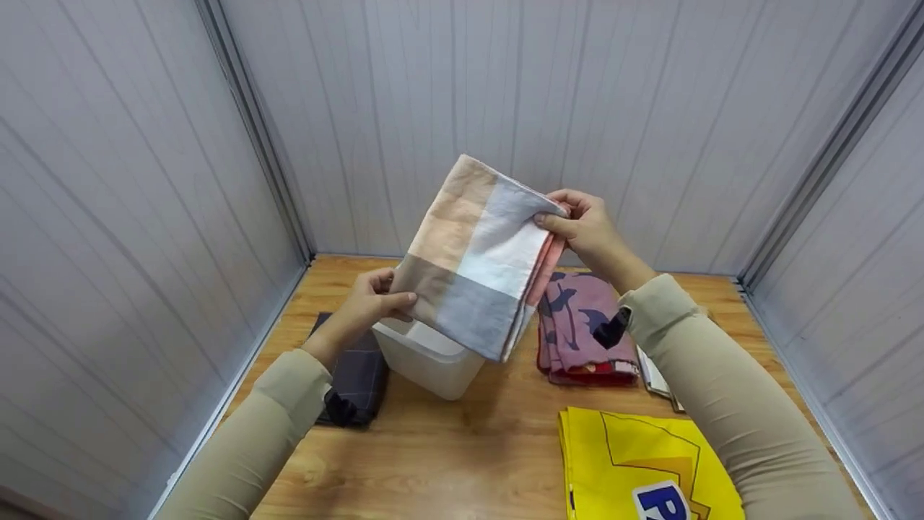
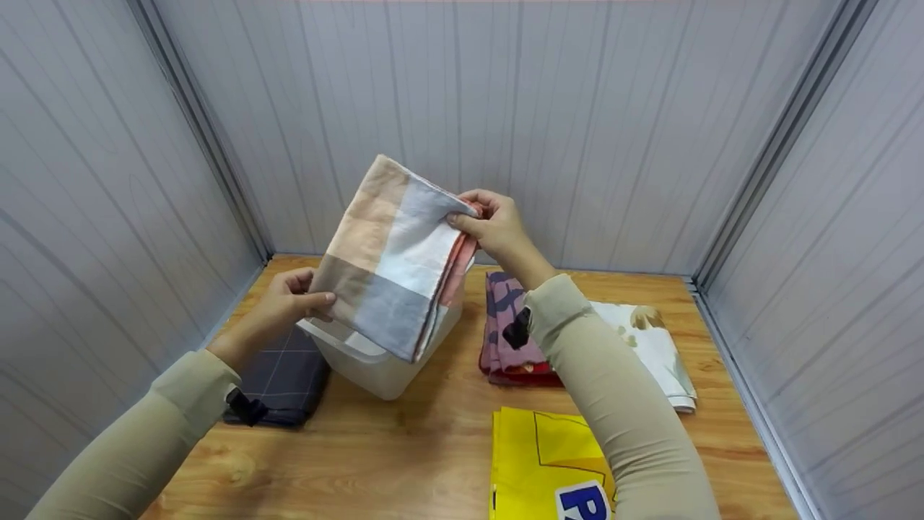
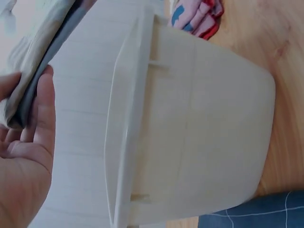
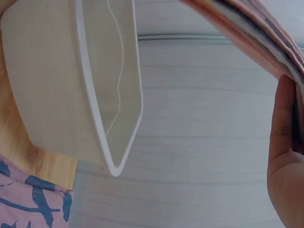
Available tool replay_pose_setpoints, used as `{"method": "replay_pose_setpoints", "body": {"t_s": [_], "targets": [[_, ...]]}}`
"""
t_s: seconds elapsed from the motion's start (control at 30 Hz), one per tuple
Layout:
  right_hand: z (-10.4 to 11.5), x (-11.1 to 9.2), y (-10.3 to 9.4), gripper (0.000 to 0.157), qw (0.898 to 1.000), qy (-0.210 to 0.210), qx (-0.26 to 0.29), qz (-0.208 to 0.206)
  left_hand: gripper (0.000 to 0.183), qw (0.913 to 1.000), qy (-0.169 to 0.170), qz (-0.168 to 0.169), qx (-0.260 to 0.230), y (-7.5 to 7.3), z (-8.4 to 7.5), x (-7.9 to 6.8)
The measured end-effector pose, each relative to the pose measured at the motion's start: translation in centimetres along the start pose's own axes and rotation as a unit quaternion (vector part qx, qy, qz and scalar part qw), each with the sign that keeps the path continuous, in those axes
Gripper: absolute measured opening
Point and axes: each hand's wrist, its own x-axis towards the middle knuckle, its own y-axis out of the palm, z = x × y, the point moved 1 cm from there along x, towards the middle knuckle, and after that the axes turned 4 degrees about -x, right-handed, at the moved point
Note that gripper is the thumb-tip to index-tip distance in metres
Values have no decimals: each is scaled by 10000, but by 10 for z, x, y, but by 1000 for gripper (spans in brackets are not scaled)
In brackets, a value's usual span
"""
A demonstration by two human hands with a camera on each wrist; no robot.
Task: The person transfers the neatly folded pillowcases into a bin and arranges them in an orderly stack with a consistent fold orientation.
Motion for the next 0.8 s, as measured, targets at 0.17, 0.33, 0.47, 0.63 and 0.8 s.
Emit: {"method": "replay_pose_setpoints", "body": {"t_s": [0.17, 0.33, 0.47, 0.63, 0.8], "targets": [[-8, 3, -2, 17, 9993, 59, -373, -13, 27, 9980, -7, -635, 76, -4, -2, 5], [-15, 8, -2, 20, 9981, 219, -537, -189, 32, 9929, 194, -1097, 408, -9, -5, 8], [-22, 13, -1, 24, 9972, 352, -563, -348, 28, 9892, 323, -1284, 631, -13, -7, 9], [-31, 16, 2, 25, 9962, 521, -580, -385, 32, 9876, 264, -1398, 667, -19, -7, 12], [-38, 18, 7, 27, 9954, 758, -499, -322, 38, 9867, 203, -1473, 655, -26, -5, 12]]}}
